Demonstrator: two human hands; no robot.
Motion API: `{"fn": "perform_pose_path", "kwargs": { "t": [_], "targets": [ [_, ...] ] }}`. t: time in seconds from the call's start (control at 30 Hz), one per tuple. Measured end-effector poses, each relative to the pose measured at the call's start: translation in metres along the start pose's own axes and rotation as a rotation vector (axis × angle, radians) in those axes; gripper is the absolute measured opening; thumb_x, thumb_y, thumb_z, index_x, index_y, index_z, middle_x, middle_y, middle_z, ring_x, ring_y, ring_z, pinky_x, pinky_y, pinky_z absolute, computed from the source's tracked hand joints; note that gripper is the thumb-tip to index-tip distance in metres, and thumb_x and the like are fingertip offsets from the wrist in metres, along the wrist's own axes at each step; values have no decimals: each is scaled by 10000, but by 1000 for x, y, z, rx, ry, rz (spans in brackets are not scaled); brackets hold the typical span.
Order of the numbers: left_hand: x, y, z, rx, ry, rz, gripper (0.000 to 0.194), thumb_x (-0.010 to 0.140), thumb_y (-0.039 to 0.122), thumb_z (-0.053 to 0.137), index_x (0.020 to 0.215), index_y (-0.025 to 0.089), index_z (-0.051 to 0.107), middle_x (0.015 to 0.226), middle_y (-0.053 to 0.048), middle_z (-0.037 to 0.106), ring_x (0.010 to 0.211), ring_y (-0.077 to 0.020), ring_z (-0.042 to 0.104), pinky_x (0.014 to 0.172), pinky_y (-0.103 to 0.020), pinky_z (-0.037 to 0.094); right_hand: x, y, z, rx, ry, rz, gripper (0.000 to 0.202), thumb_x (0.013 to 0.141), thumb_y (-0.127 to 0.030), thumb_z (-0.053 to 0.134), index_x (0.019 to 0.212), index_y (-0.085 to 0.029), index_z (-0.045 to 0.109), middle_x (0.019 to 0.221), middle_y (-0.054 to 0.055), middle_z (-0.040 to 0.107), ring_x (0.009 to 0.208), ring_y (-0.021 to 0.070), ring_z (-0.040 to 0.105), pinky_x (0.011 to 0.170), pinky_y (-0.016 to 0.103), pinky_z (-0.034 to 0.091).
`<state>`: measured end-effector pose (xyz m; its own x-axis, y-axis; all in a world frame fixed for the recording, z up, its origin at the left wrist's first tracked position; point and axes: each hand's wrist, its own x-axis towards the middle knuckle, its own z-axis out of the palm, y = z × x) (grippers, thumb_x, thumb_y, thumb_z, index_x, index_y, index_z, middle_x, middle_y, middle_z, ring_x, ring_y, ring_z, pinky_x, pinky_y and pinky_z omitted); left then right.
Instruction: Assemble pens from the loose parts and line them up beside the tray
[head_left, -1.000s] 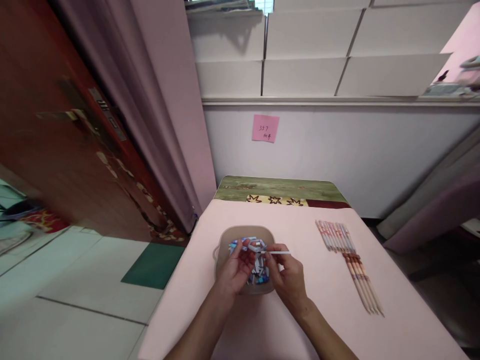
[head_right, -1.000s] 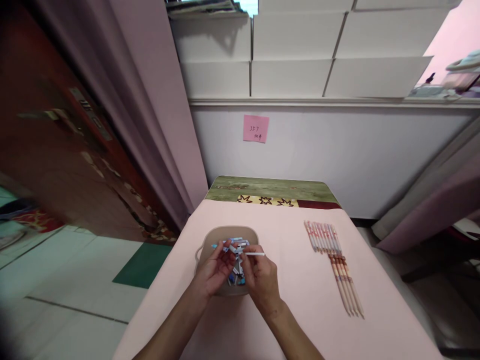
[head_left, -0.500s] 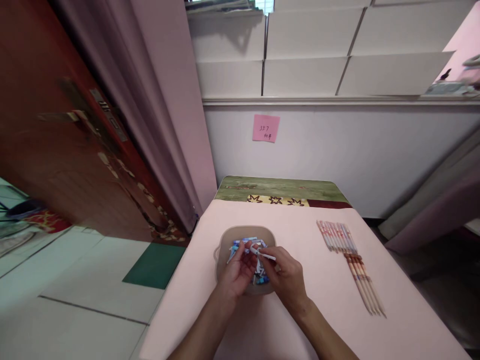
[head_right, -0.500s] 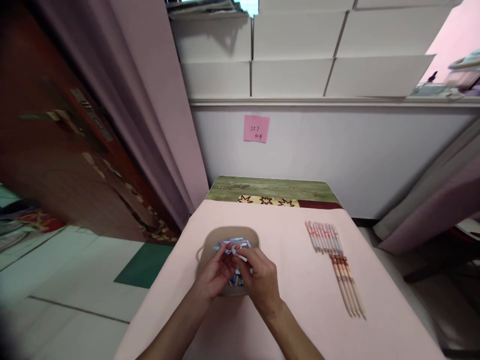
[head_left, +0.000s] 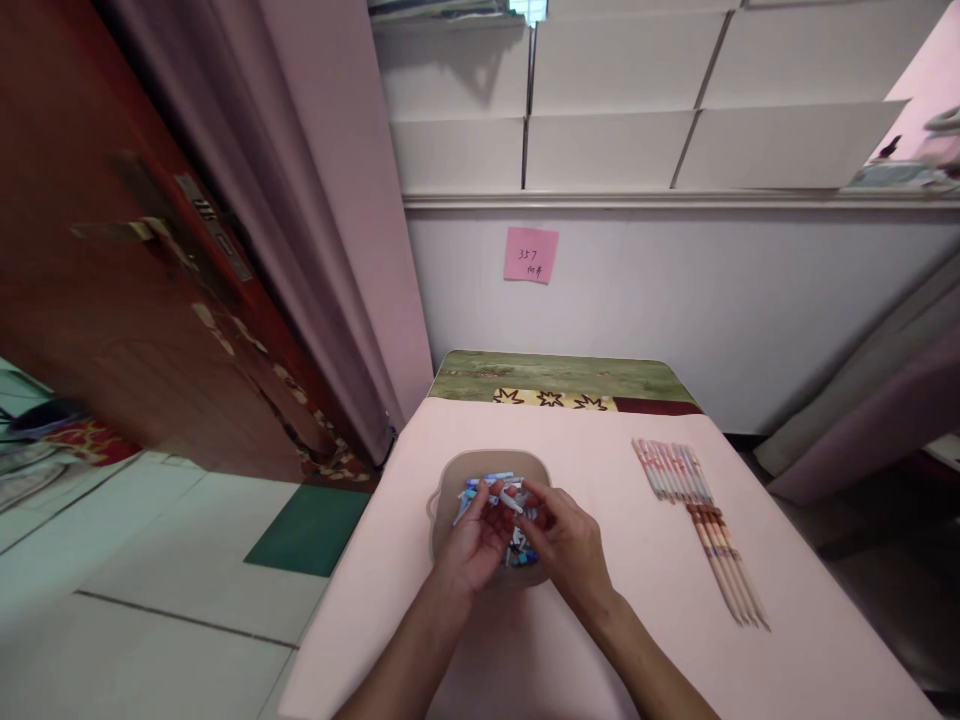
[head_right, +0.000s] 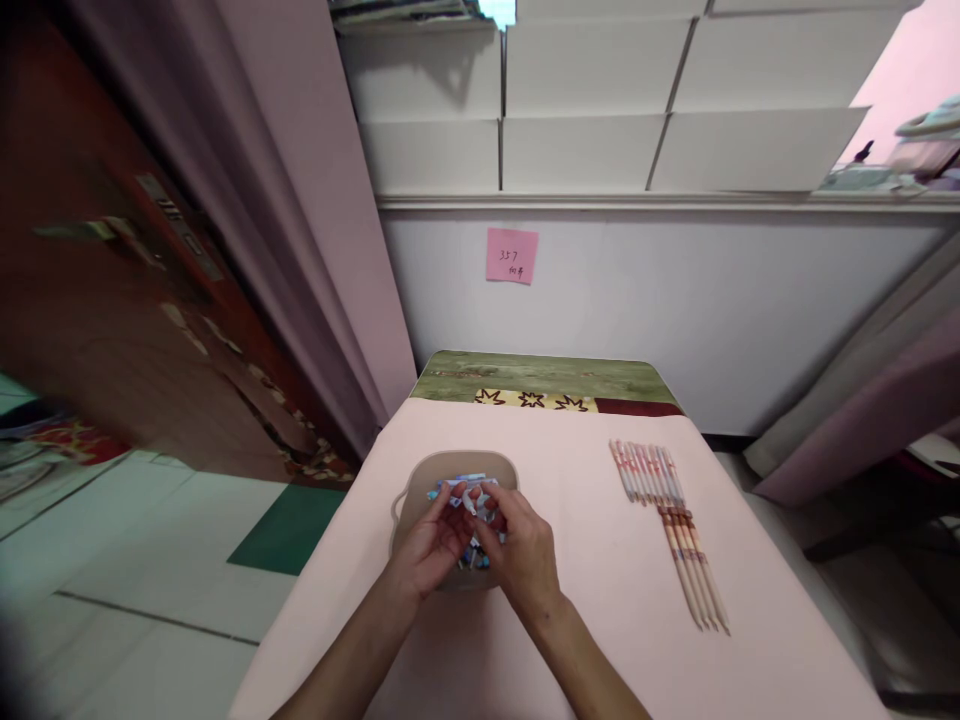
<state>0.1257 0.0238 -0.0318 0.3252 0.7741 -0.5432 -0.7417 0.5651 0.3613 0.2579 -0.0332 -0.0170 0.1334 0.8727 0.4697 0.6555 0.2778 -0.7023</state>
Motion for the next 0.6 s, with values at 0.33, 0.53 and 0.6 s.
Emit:
{"fn": "perform_pose_path", "kwargs": {
  "t": [0.33, 0.53, 0.6],
  "targets": [
    [-3, -7, 2, 23, -41, -21, 167, 842, 253, 621, 859, 93, 666, 819, -95, 716, 696, -159, 677, 620, -247, 546, 0, 4, 5, 92, -3, 15, 232, 828, -251, 625, 1054, -258, 678, 844, 14, 657, 638, 119, 593, 626, 223, 483],
    [-12, -4, 7, 87, 4, -67, 200, 838, 279, 627, 929, 105, 664, 842, -115, 717, 748, -185, 693, 684, -284, 566, 9, 6, -6, 294, 119, 157, 176, 851, -339, 598, 947, -211, 670, 832, 42, 671, 709, 157, 616, 660, 258, 507],
    [-13, -2, 7, 108, 45, -62, 210, 838, 286, 626, 940, 105, 658, 860, -127, 718, 762, -193, 697, 690, -291, 570, 13, 9, -10, 442, 145, 261, 213, 853, -388, 591, 935, -194, 629, 741, 21, 647, 652, 151, 604, 613, 253, 506]
  ]
}}
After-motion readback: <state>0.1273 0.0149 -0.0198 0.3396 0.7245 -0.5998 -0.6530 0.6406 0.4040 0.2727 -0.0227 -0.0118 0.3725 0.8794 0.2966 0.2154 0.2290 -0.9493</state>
